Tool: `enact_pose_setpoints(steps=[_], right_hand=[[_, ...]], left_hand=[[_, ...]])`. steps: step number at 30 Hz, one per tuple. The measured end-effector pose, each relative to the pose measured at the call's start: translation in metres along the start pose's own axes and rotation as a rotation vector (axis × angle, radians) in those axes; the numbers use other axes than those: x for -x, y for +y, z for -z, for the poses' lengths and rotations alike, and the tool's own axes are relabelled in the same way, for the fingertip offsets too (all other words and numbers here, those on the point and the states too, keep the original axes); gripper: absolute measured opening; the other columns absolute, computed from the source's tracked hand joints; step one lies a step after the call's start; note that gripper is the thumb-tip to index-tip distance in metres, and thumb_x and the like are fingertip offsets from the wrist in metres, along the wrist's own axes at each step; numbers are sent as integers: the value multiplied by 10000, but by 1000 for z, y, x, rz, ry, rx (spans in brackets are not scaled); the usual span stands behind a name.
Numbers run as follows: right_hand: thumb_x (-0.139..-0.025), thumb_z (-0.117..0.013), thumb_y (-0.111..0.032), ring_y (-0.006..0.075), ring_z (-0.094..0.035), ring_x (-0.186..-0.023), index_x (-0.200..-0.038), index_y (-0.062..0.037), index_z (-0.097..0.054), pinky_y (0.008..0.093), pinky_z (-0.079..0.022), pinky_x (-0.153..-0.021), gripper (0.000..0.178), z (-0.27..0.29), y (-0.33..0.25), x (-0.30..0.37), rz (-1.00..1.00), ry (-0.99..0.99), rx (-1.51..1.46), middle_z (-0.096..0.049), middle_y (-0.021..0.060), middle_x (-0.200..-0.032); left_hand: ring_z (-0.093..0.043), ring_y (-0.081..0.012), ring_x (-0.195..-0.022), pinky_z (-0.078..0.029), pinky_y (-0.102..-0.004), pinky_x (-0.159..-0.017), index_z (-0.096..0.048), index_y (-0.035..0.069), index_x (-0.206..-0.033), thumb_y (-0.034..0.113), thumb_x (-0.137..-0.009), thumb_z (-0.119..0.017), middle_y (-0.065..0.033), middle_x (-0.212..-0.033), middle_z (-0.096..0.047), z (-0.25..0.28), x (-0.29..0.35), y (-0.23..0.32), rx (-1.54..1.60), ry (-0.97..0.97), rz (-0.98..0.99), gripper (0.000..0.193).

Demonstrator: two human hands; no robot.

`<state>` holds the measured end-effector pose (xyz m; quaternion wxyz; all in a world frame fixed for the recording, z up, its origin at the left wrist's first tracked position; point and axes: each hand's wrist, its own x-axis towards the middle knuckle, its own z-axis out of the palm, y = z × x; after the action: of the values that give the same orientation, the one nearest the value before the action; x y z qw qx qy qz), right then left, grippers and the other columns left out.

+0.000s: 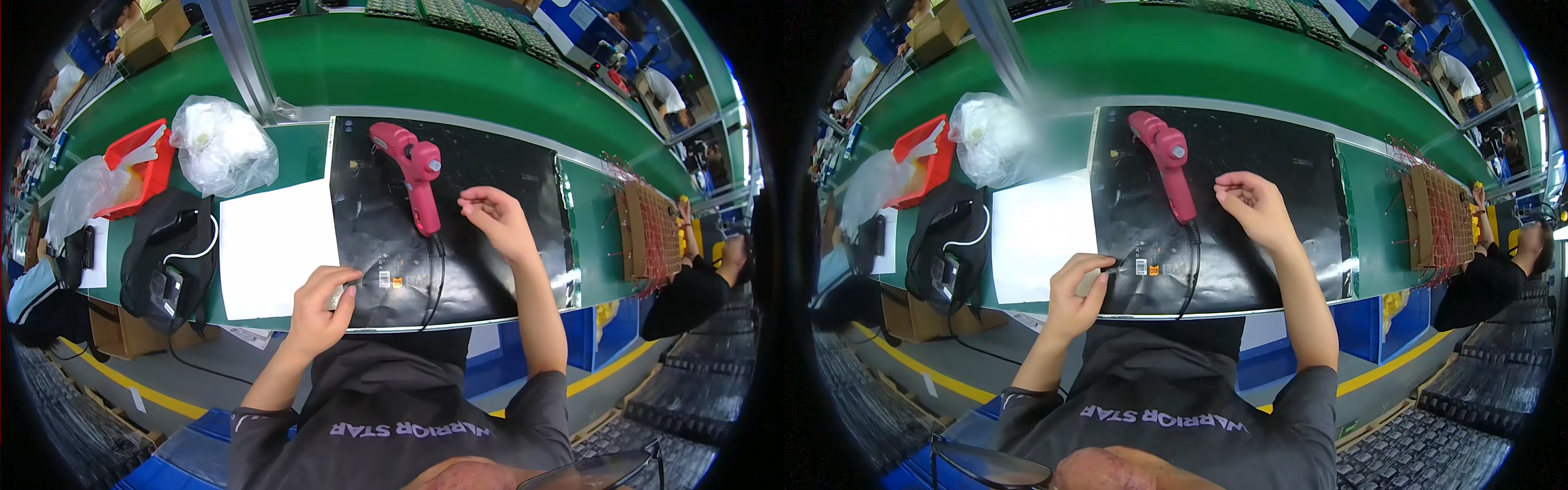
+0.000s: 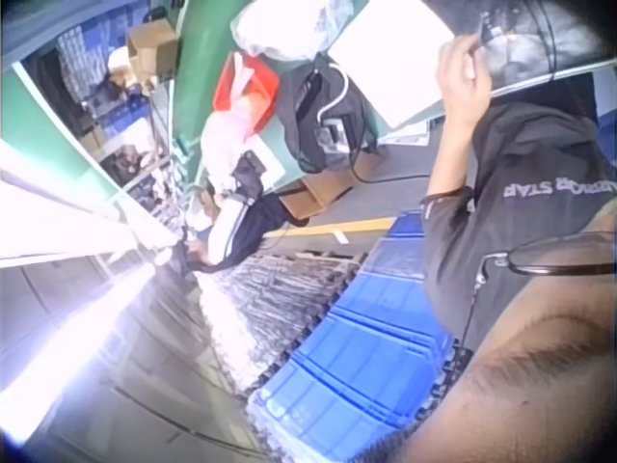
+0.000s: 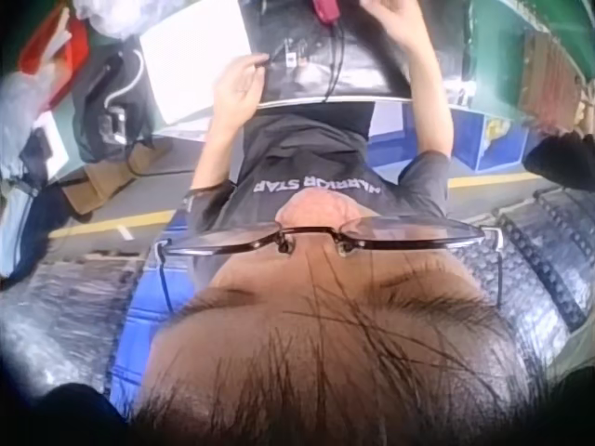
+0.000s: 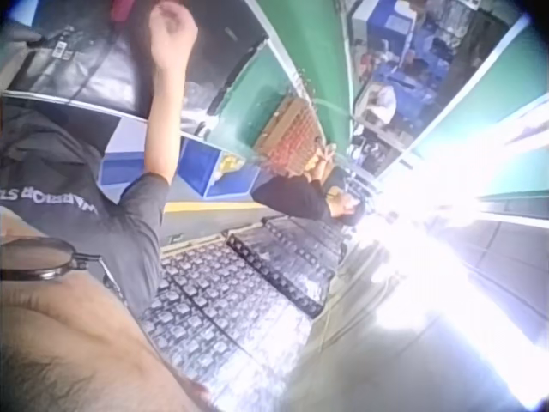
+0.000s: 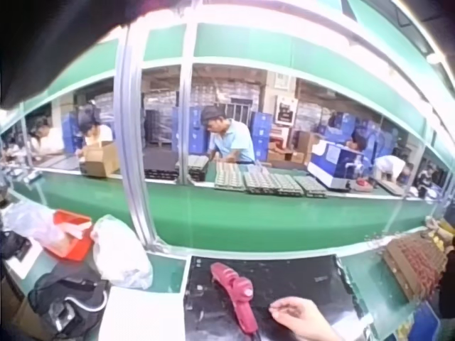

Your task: Assembling small electronic components on a production line using a glue gun.

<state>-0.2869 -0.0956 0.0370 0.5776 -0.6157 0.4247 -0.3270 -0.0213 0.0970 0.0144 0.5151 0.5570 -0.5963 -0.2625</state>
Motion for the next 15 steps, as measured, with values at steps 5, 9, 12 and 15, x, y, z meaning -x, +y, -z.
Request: enact_pose_setpoints(steps=[5,9,12,15], right_hand=[[-859,-687,-6,141,-602,-972,-1106,27,-648,289,-472,-862,252,1,-9,62,117,-96,-58,-660,72,-1028],[-768,-757,-80,288,-647,-1004,-967,27,-687,387,-501,-890,237,10,-17,122,241,-447,-34,-680,159,-1025],[-799,-773,-64,292,-667,-934,-981,25,-707,358,-522,-816,213,7,-20,147,170,-781,-59,-680,152,-1026],[-815,-791,-123,309,-666,-912,-1024,13,-699,373,-524,-827,266,-5,11,171,-6,-781,73,-690,151,-1017]], left_hand=[[-682,-323,-914,-535,-346,-816,-683,-11,-1019,-36,-823,-636,-163,-992,-697,-2,3,-6,-55,7,2,203],[-674,-321,-912,-531,-356,-810,-684,-9,-1006,-37,-815,-645,-162,-983,-694,-4,3,-7,-86,10,1,197],[-669,-322,-903,-527,-360,-799,-683,-9,-996,-41,-807,-649,-160,-977,-693,-4,1,-7,-106,-2,-16,195],[-666,-322,-896,-523,-361,-793,-682,-9,-991,-44,-799,-652,-160,-974,-692,-5,2,-7,-123,-6,-30,198]])
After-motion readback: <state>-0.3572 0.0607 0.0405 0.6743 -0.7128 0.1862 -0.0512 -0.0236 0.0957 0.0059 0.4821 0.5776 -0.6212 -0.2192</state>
